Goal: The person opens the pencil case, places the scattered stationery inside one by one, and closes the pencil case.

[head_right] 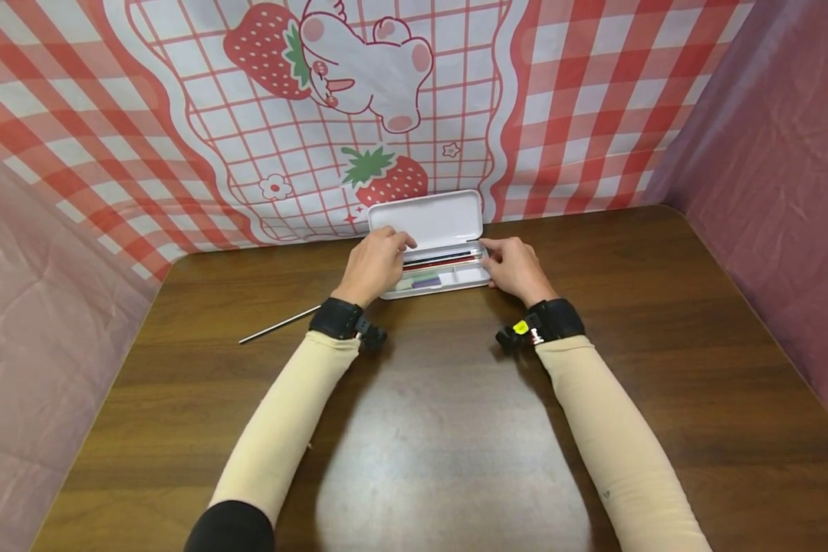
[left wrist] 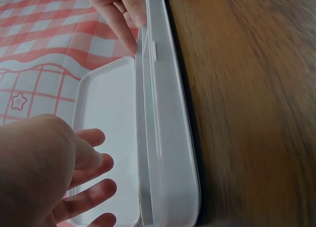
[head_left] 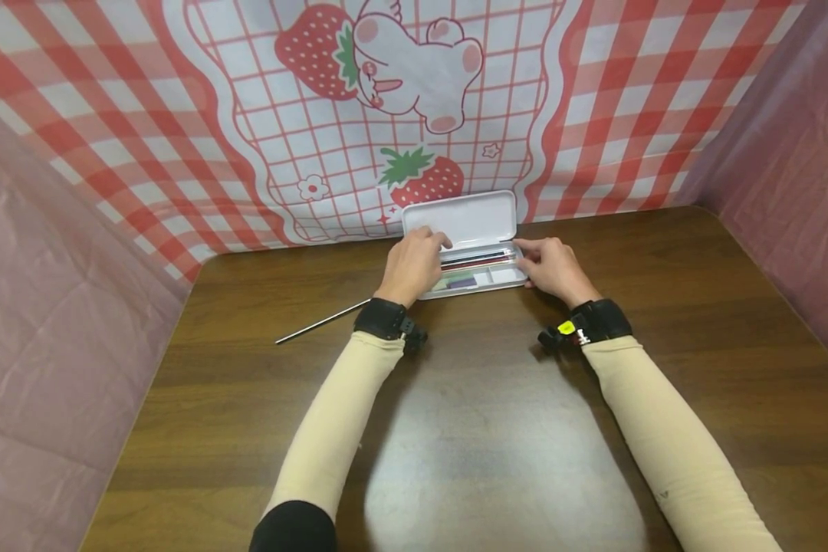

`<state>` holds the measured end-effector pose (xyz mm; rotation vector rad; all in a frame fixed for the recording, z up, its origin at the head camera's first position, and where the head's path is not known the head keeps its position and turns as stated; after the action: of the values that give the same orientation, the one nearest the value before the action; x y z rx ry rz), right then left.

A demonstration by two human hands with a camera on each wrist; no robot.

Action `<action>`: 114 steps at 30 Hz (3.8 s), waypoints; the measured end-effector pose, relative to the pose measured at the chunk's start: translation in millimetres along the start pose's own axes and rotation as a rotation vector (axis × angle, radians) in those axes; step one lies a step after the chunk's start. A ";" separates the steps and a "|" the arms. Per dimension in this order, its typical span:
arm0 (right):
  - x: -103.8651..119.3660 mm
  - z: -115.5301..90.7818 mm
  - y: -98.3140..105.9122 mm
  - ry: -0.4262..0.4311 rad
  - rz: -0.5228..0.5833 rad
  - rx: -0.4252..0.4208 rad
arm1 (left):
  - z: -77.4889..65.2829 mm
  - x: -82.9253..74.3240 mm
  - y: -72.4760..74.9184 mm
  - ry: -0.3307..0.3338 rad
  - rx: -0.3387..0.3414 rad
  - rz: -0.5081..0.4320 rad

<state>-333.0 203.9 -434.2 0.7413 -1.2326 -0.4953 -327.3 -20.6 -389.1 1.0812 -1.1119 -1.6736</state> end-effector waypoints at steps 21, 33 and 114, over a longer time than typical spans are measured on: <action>0.8 -0.8 0.4 0.005 0.003 -0.004 | -22.4 27.4 16.2 -0.034 -0.090 0.044; 0.8 -1.3 1.8 0.005 0.012 -0.008 | -34.4 47.6 17.5 -0.010 -0.093 0.015; -1.5 -2.5 -1.0 -0.001 0.016 0.001 | -108.6 155.1 42.2 0.221 0.283 -0.156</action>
<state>-330.9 204.9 -436.3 0.7316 -1.2389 -0.4819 -261.1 -202.1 -406.5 1.5281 -1.1655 -1.4971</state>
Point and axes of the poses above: each hand's wrist, its own z-axis towards the middle knuckle, its own y-axis out of the back of the hand, x = y × z, the point moved 7 cm from there along z, towards the middle knuckle, and after that the axes turned 8 degrees about y, right-handed, at the moved point
